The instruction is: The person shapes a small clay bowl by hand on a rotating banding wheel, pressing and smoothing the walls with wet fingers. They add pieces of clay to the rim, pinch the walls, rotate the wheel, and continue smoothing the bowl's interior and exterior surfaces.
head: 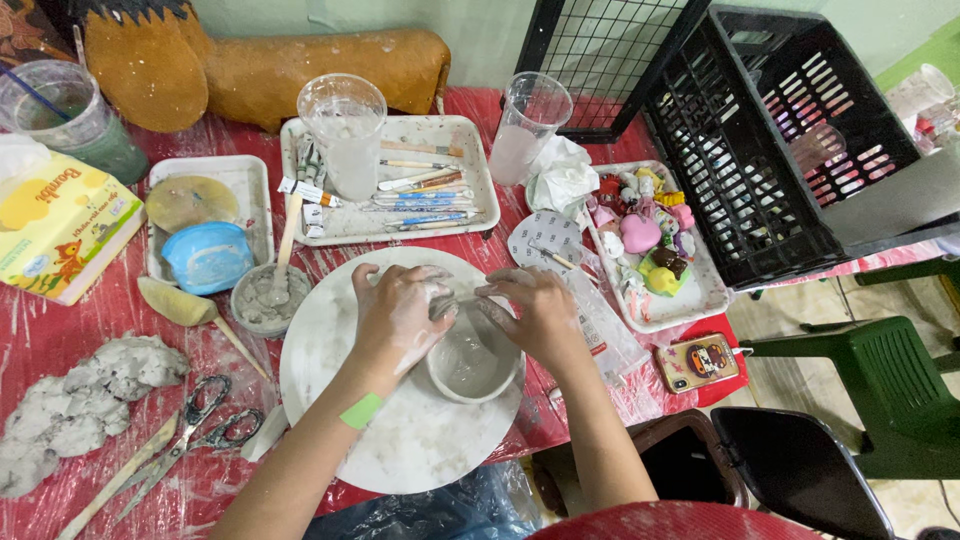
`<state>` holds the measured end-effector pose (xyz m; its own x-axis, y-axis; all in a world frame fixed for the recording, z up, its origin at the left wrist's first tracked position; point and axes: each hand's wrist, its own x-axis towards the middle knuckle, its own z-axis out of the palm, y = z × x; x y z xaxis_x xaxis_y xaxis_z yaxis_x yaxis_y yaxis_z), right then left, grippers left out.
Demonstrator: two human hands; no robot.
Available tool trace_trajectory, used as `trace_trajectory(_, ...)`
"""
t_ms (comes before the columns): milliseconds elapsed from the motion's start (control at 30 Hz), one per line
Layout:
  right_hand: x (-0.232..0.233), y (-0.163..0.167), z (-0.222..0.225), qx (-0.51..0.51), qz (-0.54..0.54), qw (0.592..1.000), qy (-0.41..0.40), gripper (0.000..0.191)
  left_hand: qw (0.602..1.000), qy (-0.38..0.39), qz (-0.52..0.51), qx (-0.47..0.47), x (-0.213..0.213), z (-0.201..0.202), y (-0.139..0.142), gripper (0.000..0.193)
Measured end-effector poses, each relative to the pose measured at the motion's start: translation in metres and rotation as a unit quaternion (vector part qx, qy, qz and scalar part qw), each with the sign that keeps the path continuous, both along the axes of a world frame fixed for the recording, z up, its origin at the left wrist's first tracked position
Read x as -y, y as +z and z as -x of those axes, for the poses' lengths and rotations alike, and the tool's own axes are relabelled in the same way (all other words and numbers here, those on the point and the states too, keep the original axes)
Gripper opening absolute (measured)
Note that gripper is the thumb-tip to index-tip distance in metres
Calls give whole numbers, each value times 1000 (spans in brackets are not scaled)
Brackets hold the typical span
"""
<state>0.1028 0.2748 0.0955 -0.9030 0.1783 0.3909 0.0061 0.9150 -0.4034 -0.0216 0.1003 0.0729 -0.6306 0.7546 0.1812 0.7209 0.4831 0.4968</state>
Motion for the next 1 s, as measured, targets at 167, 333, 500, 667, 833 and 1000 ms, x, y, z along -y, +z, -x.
trace_trajectory(167,0,-2,2,53,132,990,-15,27,994,-29,-78,65,-6,4,-8,26)
trace_trajectory(333,4,-3,3,16,76,997,-4,21,998,-16,-38,42,-12,2,-14,23)
trace_trajectory(500,-1,-7,4,117,244,963,-8,38,997,-20,-31,72,-11,3,-16,28)
trace_trajectory(667,-6,-29,17,105,285,953,-16,21,996,-4,-53,73,-10,1,-15,27)
trace_trajectory(833,-12,-33,13,103,292,951,11,23,998,18,-32,55,-7,0,-9,29)
trace_trajectory(1000,-9,-24,9,77,320,943,47,42,1000,-11,27,-5,2,-2,-6,25)
